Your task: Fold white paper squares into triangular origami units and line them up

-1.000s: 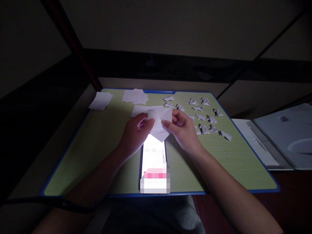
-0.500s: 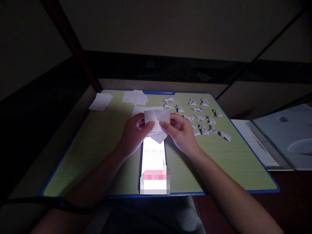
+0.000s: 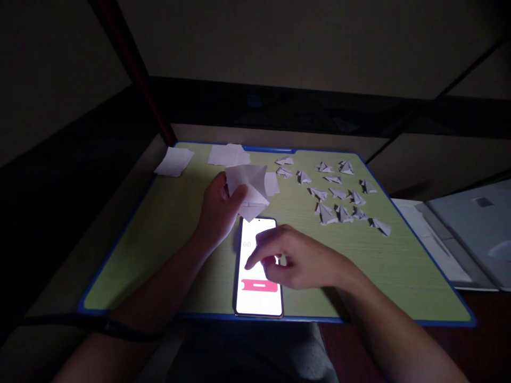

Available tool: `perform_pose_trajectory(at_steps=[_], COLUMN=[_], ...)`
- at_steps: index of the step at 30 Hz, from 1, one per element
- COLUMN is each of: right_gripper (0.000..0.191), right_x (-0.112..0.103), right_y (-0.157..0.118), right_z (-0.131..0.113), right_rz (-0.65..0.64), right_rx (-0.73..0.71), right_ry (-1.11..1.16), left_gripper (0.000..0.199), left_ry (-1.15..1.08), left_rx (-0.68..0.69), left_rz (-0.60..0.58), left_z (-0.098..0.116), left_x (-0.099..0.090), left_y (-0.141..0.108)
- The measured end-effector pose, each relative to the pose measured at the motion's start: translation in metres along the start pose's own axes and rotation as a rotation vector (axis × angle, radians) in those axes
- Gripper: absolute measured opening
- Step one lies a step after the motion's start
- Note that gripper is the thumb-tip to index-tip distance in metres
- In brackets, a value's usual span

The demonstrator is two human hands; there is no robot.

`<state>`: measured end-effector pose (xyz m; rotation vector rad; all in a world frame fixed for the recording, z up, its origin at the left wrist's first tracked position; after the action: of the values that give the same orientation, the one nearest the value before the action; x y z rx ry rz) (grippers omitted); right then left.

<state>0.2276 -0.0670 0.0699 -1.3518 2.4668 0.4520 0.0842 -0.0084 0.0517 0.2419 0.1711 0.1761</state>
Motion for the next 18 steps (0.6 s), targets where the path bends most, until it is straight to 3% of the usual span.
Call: perform_pose_trajectory(at_steps=[4, 12, 15, 18], right_gripper=[0.036, 0.035, 0.035, 0.033], right_x=[0.020, 0.029, 0.019, -0.007], right_y=[0.003, 0.004, 0.002, -0.001], right_z=[0.002, -0.004, -0.005, -0.001], right_rz=[-0.141, -0.179, -0.104, 0.109], right_rx=[0.027, -0.030, -0.058, -0.035], right_ry=[-0.150, -0.233, -0.158, -0.036], left_gripper=[0.020, 0.022, 0.020, 0.017], left_ry=[0.019, 0.008, 0.007, 0.020], left_rx=[-0.001, -0.016, -0.013, -0.008], left_rz=[-0.011, -0.020, 0.002, 0.021], left_z=[0.000, 0.000, 0.001, 0.002], left_x=[0.000, 0.000, -0.001, -0.002], left_y=[0.000, 0.000, 0.000, 0.001])
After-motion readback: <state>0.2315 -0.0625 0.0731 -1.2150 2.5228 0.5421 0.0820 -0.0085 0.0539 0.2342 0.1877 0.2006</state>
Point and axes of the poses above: each hand's wrist, its own y-axis towards the middle knuckle, its own x-axis out of the palm, z = x × y, the point moved 5 cm from there along y, towards the middle knuckle, and after that the axes turned 11 degrees about y, right-handed, at the moved point
